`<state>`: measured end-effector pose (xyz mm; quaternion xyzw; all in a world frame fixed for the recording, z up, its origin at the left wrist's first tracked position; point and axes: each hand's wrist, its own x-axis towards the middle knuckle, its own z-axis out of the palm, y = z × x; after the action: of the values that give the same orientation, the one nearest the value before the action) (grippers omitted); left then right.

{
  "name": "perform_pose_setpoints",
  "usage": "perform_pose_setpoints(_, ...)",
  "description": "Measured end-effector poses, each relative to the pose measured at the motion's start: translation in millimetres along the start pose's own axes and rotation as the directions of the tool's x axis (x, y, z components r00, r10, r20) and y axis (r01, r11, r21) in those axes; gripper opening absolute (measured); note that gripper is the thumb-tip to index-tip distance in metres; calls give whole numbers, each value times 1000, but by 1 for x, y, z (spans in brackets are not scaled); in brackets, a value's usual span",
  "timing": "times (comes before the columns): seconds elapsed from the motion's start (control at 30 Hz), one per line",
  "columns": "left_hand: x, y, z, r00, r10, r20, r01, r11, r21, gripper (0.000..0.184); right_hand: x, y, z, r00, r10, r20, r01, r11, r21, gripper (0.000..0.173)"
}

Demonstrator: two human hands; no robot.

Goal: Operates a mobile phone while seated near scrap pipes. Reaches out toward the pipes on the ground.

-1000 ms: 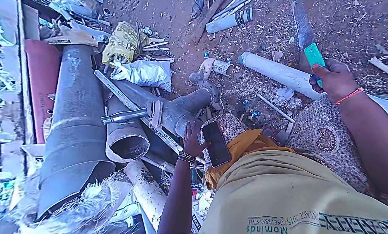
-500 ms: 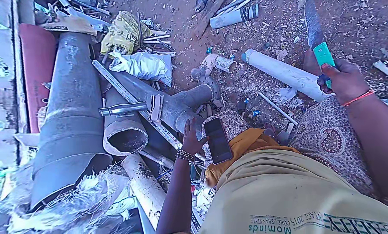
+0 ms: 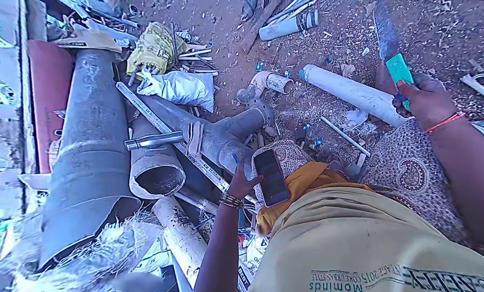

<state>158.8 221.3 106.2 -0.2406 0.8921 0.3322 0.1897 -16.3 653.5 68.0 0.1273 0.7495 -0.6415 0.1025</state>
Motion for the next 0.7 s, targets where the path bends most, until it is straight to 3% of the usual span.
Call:
perform_pose_setpoints(0.2,1,2,7,997,-39,-72,38,999,-12,92,2,1,0,1000,-10,-6,10,1000,-14,27)
perform_pose_setpoints(0.47,-8,0,8,994,-15,112,-7,981,194,127,2,3,1,1000,2,-13,-2,1000,19,24)
perform_pose_setpoints(0.6,-17,2,10,987,-43,155,4,970,244,129,3,5,1,1000,-4,-7,4,1000,5,23)
perform_pose_setpoints(0.7,-21,0,8,987,-15,158,-12,986,168,127,2,6,2,1000,-11,-5,11,1000,-19,23)
